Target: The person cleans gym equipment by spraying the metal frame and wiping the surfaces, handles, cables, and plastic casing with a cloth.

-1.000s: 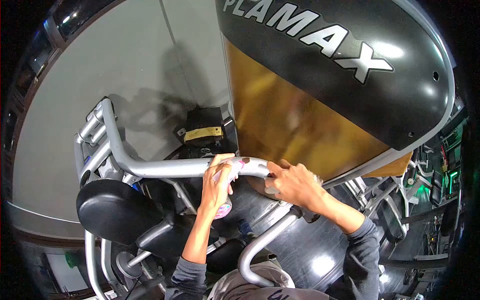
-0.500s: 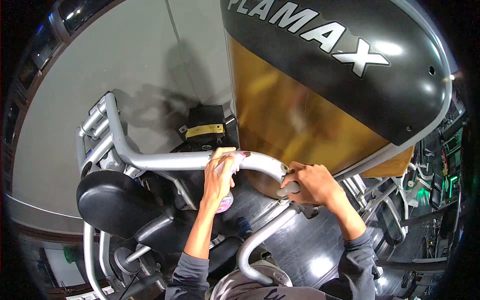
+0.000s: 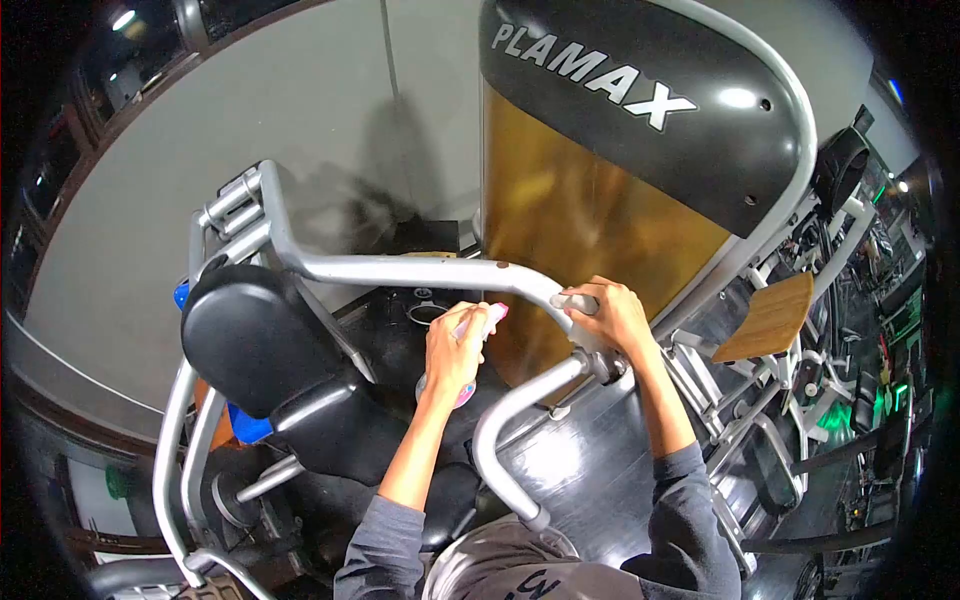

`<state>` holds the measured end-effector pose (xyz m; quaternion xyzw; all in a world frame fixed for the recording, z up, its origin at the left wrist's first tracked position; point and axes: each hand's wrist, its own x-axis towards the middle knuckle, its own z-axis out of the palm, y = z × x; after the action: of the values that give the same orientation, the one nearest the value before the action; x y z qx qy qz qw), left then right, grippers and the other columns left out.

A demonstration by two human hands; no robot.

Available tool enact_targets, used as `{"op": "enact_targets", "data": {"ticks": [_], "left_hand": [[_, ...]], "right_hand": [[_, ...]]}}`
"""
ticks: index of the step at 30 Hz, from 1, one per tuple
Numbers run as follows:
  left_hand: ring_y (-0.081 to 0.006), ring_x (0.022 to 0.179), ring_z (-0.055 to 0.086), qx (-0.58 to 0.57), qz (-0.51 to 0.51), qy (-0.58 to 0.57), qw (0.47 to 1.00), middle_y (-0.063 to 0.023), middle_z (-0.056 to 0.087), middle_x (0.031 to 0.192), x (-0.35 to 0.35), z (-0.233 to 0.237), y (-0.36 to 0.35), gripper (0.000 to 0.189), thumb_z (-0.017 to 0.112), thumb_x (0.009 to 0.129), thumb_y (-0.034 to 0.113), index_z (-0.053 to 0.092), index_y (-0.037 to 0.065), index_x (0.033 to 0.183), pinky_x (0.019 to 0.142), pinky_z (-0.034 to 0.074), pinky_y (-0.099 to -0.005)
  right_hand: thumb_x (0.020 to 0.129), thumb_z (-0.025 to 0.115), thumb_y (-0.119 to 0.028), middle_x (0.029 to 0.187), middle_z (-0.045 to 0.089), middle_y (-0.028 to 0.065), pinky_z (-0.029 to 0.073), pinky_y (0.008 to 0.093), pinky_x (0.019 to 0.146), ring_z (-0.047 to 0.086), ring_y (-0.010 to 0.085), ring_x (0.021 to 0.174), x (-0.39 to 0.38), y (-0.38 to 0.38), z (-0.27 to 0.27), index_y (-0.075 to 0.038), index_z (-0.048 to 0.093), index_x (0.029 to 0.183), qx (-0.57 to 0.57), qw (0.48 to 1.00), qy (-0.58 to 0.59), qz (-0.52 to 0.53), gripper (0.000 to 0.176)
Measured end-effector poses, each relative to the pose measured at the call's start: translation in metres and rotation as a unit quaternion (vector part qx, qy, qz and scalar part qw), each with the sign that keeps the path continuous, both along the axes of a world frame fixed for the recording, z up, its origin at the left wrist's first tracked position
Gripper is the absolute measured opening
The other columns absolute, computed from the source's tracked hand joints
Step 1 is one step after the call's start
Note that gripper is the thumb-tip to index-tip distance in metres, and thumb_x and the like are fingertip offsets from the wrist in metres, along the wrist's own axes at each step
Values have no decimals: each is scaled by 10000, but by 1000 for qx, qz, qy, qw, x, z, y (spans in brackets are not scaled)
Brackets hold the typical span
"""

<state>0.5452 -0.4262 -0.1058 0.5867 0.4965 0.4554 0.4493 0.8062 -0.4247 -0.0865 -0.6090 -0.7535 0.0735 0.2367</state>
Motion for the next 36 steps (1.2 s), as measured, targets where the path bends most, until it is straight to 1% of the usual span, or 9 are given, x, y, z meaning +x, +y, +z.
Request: {"op": "enact_targets", "data": {"ticks": [7,9,11,13,15,19,22,30,36], "left_hand": [[-267,617,640,70,-22,122,990,-90,669,685,25,2,-33,430,508,942,419,736,68,842,627,487,-382],[-124,492,564,116,-19,87,989,-26,666,674,37,1,-37,366,513,955,346,760,77,933,495,454,-293],[-129,495,569,108,-5,102,989,-36,676,684,47,1,-40,369,517,952,368,765,95,953,508,452,-303],[-308,686,676,109,26,147,983,-131,686,722,54,8,-41,429,524,932,427,732,67,825,635,492,-408],[-316,685,671,126,47,147,980,-134,685,722,62,7,-38,433,523,930,422,727,56,822,632,489,-407],[-260,657,669,91,80,94,988,-106,693,706,77,-3,-30,417,521,929,392,729,44,833,630,488,-376],[-139,528,607,17,57,53,997,-55,676,668,80,-5,-21,426,513,929,390,734,35,847,505,459,-301],[-124,474,538,3,24,1,1000,-78,644,686,83,-8,-17,419,558,915,386,718,3,859,429,408,-263],[-122,459,518,20,51,55,997,-68,641,687,90,-6,-21,467,451,945,379,707,-9,900,431,394,-263]], "right_hand": [[782,717,-328,1031,698,107,525,437,879,670,342,971,13,-36,-14,-176,739,1088,-20,999,9,-45,342],[824,688,-314,1059,688,106,526,442,871,669,344,975,4,-31,-21,-148,724,1100,44,994,14,-97,323],[862,658,-311,1094,681,103,529,445,862,669,338,984,-1,-19,-22,-125,709,1112,18,995,21,-99,316],[875,644,-315,1096,683,104,529,451,865,667,338,993,-5,5,-27,-121,704,1115,8,994,21,-103,315],[891,613,-335,1109,688,133,520,467,883,657,359,1026,-10,28,-32,-97,703,1092,5,994,52,-91,324],[907,521,-419,1124,652,270,480,486,951,615,418,1096,4,59,-29,-43,677,1133,-139,985,82,-53,466],[914,489,-428,1134,640,289,455,492,989,587,442,1129,24,53,-41,-13,663,1136,-162,975,147,-23,502],[920,514,-392,1126,654,265,466,463,952,612,417,1105,84,1,-57,-21,644,1160,-265,938,207,80,460],[935,564,-313,1178,634,237,466,436,951,601,407,1119,59,39,-66,-61,583,1253,-111,938,299,137,406]]}}
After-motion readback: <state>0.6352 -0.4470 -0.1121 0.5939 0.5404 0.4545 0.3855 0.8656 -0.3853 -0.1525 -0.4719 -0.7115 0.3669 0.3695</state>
